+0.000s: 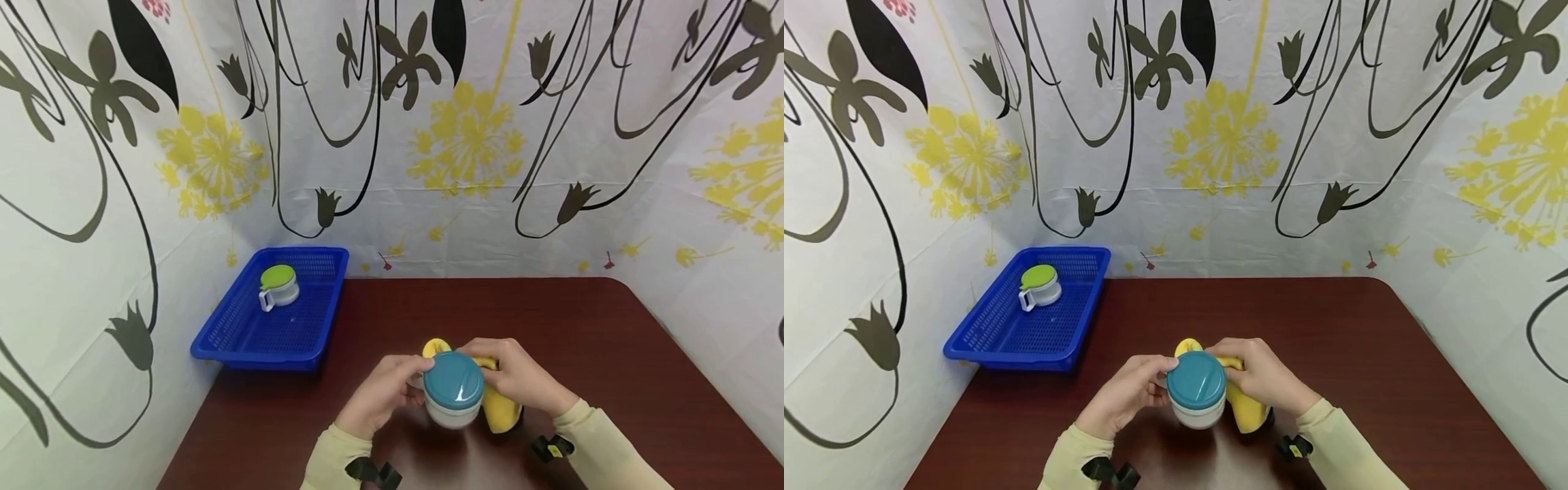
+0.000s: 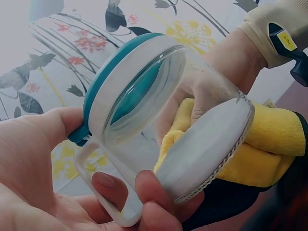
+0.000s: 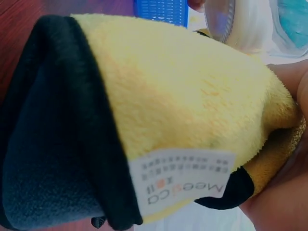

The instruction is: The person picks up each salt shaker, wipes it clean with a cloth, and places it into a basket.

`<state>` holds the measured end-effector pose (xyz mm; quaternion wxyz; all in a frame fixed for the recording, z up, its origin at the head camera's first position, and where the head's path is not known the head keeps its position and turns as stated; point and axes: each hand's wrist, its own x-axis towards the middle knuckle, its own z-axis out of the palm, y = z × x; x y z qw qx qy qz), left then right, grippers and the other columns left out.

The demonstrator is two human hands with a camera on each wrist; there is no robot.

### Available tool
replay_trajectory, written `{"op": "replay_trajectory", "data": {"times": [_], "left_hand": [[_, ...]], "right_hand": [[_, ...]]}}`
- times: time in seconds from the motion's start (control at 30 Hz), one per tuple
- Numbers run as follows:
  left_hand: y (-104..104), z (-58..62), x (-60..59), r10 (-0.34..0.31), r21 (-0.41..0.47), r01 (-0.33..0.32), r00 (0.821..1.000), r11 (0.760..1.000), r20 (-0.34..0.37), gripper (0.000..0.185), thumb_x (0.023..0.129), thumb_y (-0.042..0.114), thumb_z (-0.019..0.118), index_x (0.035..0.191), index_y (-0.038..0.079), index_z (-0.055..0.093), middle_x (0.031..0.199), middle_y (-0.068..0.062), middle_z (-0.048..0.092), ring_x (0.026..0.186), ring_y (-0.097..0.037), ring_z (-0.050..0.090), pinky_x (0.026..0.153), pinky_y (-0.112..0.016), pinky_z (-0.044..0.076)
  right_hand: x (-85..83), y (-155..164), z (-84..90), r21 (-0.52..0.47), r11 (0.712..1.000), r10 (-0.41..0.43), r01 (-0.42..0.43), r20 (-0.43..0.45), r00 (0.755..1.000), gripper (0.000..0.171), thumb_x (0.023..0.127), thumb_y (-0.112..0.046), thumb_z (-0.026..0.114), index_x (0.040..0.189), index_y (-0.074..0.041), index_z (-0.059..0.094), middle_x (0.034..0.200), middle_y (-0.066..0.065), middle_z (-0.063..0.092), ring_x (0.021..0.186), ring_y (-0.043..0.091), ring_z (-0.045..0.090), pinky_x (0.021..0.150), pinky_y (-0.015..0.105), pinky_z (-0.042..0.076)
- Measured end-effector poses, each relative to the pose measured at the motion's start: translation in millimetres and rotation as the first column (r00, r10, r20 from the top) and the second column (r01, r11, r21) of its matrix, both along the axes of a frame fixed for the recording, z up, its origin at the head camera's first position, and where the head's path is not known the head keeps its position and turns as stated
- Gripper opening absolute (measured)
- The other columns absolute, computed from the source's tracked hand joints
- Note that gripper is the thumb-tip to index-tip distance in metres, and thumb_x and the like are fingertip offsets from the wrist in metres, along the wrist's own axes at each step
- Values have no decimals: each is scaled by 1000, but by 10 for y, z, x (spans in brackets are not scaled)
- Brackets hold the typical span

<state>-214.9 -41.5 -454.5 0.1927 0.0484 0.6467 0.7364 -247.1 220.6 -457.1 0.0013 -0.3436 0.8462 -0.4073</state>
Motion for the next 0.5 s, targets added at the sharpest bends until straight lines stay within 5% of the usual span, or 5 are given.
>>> {"op": "replay_trajectory", "data": {"times": [0.27,0.5], "left_hand": [[-23,18,-30,92,36,-91,996,995,-15,29,91,34,70,90,5,71,82,-4,61,67,-19,57,63,-31,52],[-18,57,-34,233,71,-230,972,971,-33,30,93,35,70,95,6,71,90,-5,64,71,-21,61,67,-34,53]], "right_hand": [[49,127,47,-30,996,-88,87,-38,995,36,95,-13,71,122,-37,68,115,-16,67,104,9,65,83,32,56],[155,198,161,-124,983,-146,135,-83,986,35,93,-12,73,124,-28,69,116,-10,68,99,12,67,76,30,57]]}}
